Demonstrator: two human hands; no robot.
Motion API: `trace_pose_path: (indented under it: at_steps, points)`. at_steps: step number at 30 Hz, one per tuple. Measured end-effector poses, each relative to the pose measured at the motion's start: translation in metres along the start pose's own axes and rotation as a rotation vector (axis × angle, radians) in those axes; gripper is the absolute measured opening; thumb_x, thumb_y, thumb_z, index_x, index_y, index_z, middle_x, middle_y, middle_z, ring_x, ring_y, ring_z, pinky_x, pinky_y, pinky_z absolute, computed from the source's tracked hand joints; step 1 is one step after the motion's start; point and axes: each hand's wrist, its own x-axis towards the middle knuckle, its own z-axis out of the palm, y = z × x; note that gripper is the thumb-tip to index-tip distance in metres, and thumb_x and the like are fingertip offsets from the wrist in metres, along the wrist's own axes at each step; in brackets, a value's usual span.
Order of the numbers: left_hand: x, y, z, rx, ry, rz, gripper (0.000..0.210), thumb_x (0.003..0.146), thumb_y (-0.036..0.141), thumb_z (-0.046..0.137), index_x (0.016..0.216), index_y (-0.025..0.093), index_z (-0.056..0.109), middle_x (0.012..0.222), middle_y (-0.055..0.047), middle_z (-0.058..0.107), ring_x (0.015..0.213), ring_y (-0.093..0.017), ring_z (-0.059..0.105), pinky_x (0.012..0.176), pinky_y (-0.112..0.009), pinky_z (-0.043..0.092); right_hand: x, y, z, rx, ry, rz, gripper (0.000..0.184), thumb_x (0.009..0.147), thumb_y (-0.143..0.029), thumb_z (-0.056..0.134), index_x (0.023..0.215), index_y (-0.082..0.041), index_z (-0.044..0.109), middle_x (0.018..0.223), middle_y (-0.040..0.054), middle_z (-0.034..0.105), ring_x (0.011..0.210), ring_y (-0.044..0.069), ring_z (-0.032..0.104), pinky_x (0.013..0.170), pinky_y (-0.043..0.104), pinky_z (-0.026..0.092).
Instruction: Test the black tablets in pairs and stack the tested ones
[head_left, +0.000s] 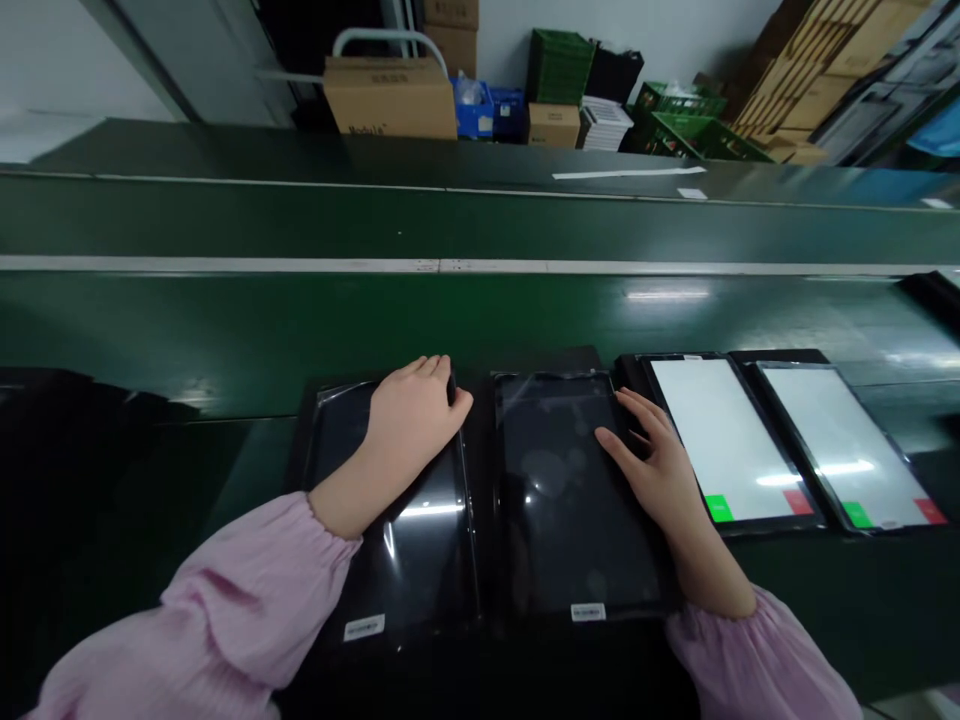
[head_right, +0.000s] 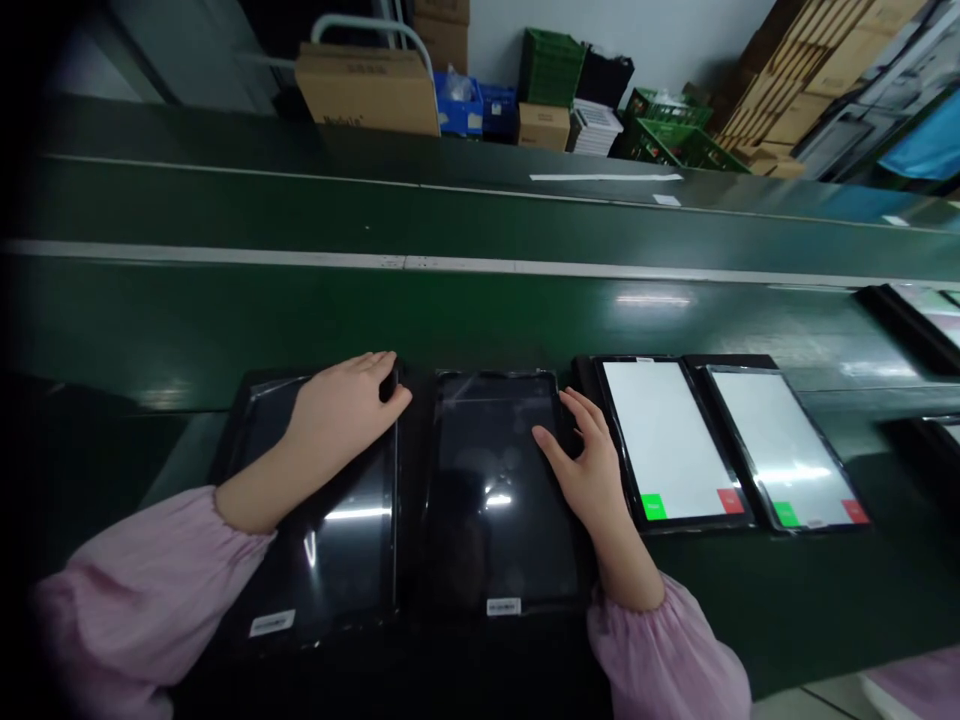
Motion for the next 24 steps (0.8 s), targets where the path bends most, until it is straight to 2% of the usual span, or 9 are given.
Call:
trace_pose_path:
  at_steps: [4,6,8,10,12,15,17,19,24]
  points:
    - [0.0,-0.017,0.007,-0.137,0.082,0.047,0.054,0.102,0.038,0.044,0.138,0.008,0.071,0.141,-0.019,0.074,0.135,-0.037,0.067,0.117,-0.057,0.052,-0.009,0.001,-0.015,0.023,-0.123,-0.008,0.077,0.091,-0.074,0.069,0.155,-0.032,0.057,0.161,0.0128,0.058,0.148,0.035,0.057,0.116,0.057,0.056]
    - [0.0,-0.026,0.009,-0.157,0.099,0.055,0.054,0.105,0.038,0.037,0.136,0.011,0.072,0.138,-0.017,0.076,0.131,-0.034,0.068,0.117,-0.055,0.051,-0.027,0.004,-0.03,-0.036,-0.251,-0.074,0.085,0.092,-0.071,0.07,0.165,-0.035,0.045,0.172,0.011,0.046,0.159,0.037,0.044,0.126,0.06,0.045]
    - [0.001,-0.032,0.01,-0.185,0.11,0.056,0.054,0.107,0.036,0.032,0.131,0.013,0.074,0.134,-0.016,0.077,0.127,-0.032,0.069,0.117,-0.053,0.051,-0.052,0.01,-0.043,-0.159,-0.359,-0.171,0.102,0.085,-0.069,0.08,0.17,-0.037,0.034,0.18,0.0096,0.029,0.167,0.042,0.023,0.128,0.064,0.04]
    - [0.003,-0.036,0.01,-0.212,0.111,0.051,0.055,0.107,0.035,0.028,0.124,0.015,0.077,0.129,-0.015,0.078,0.123,-0.031,0.07,0.115,-0.051,0.051,-0.079,0.014,-0.049,-0.286,-0.394,-0.237,0.134,0.07,-0.062,0.094,0.175,-0.037,0.016,0.183,0.0116,0.019,0.167,0.047,0.017,0.124,0.065,0.045]
    - [0.007,-0.038,0.009,-0.233,0.101,0.04,0.056,0.108,0.035,0.026,0.115,0.016,0.078,0.123,-0.015,0.079,0.119,-0.031,0.071,0.113,-0.05,0.053,-0.102,0.017,-0.048,-0.398,-0.34,-0.26,0.15,0.064,-0.048,0.1,0.176,-0.038,0.001,0.183,0.0131,0.015,0.165,0.05,0.023,0.122,0.067,0.047]
    - [0.01,-0.04,0.005,-0.249,0.079,0.032,0.056,0.106,0.035,0.026,0.106,0.016,0.079,0.116,-0.016,0.079,0.114,-0.031,0.071,0.108,-0.05,0.054,-0.117,0.016,-0.041,-0.472,-0.292,-0.251,0.14,0.074,-0.033,0.094,0.175,-0.041,-0.003,0.182,0.0122,0.02,0.161,0.046,0.037,0.126,0.067,0.043]
    - [0.01,-0.04,0.002,-0.255,0.062,0.041,0.056,0.105,0.034,0.026,0.104,0.017,0.079,0.115,-0.016,0.079,0.113,-0.031,0.071,0.108,-0.05,0.054,-0.116,0.015,-0.04,-0.465,-0.325,-0.246,0.132,0.08,-0.033,0.089,0.175,-0.042,-0.003,0.181,0.0126,0.024,0.158,0.044,0.043,0.125,0.065,0.045]
    - [0.008,-0.04,0.001,-0.262,0.044,0.053,0.056,0.104,0.034,0.025,0.104,0.017,0.079,0.116,-0.016,0.079,0.113,-0.031,0.07,0.109,-0.05,0.054,-0.112,0.014,-0.042,-0.456,-0.34,-0.244,0.133,0.081,-0.037,0.089,0.174,-0.042,-0.005,0.178,0.0141,0.028,0.157,0.045,0.044,0.123,0.065,0.048]
    - [0.007,-0.039,-0.001,-0.298,-0.017,0.058,0.058,0.103,0.036,0.026,0.111,0.016,0.08,0.122,-0.015,0.079,0.119,-0.032,0.07,0.111,-0.05,0.053,-0.102,0.016,-0.043,-0.5,-0.266,-0.255,0.144,0.069,-0.044,0.099,0.174,-0.045,0.001,0.16,0.014,0.048,0.139,0.045,0.061,0.111,0.062,0.059]
